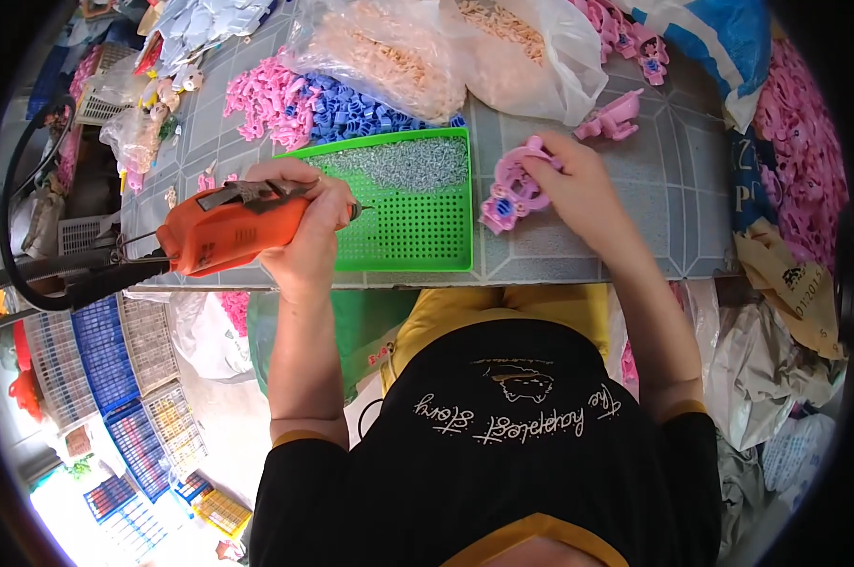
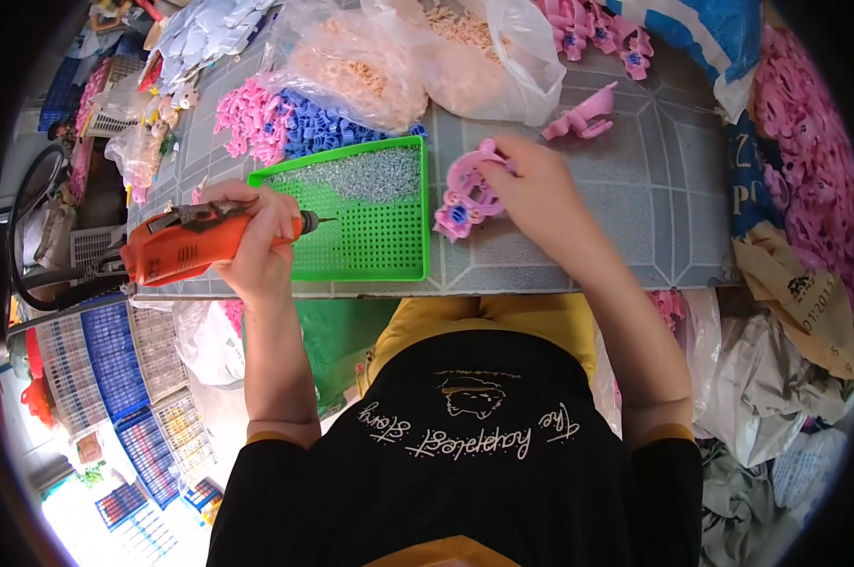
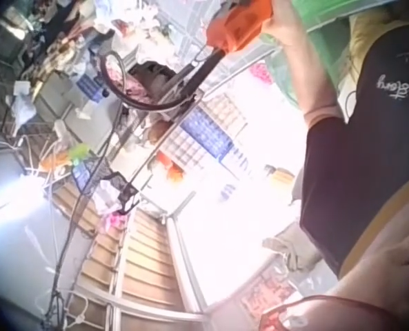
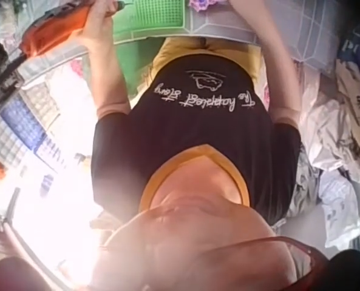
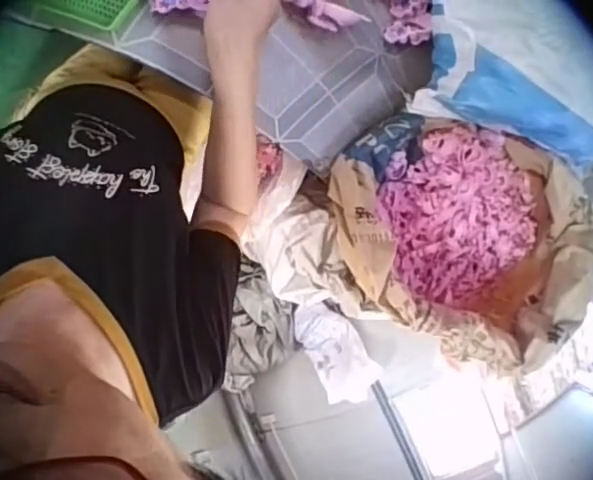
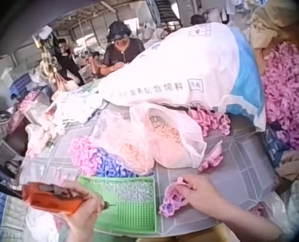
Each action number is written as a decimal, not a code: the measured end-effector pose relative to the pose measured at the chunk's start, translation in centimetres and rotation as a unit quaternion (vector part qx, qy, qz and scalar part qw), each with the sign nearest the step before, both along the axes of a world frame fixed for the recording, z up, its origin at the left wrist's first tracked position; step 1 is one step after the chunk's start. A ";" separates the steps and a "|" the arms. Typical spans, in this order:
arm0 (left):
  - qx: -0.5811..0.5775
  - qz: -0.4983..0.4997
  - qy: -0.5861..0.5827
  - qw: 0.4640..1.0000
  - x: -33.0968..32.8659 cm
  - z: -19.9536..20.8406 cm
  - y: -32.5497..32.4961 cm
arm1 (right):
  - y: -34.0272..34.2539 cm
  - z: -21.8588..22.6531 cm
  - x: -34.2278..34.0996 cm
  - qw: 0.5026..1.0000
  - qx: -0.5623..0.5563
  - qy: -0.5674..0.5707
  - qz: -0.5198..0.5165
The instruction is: Using an electric screwdriver to assemble plastic toy components by driving screws into them.
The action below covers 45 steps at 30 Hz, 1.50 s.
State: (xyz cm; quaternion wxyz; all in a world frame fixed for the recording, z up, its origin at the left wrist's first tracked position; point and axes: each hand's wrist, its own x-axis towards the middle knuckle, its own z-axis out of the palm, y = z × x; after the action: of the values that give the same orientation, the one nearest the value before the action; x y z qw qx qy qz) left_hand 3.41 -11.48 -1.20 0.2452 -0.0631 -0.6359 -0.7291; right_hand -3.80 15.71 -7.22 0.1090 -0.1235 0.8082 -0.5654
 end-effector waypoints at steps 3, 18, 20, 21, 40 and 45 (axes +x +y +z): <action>-0.006 -0.005 0.007 1.000 0.0 -0.1 0.1 | -1.5 -0.2 -0.3 0.999 0.016 0.031 -0.039; 0.049 -0.128 0.098 0.986 -0.5 3.4 4.3 | -1.3 -1.7 -0.4 0.998 0.001 0.023 -0.051; 0.034 -0.134 0.099 0.986 -1.2 3.4 6.8 | -1.5 -1.5 -0.3 0.998 0.010 0.026 -0.055; 0.016 -0.134 0.100 0.986 -1.6 3.4 7.7 | -1.5 -1.4 -0.3 0.998 0.018 0.029 -0.054; -0.160 -0.199 0.031 0.966 -4.5 -0.1 8.6 | -1.5 -0.4 -0.2 0.997 0.015 0.032 -0.069; -0.023 -0.120 -0.041 0.992 -3.1 0.8 9.0 | -1.4 -1.2 -0.2 0.998 0.017 0.031 -0.051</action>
State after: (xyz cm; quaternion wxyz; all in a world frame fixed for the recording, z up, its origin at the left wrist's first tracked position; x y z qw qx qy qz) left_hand 0.29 -2.49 -0.39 0.1276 -0.1146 -0.6502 -0.7402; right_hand -4.02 14.28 -8.44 0.0573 -0.0977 0.8258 -0.5524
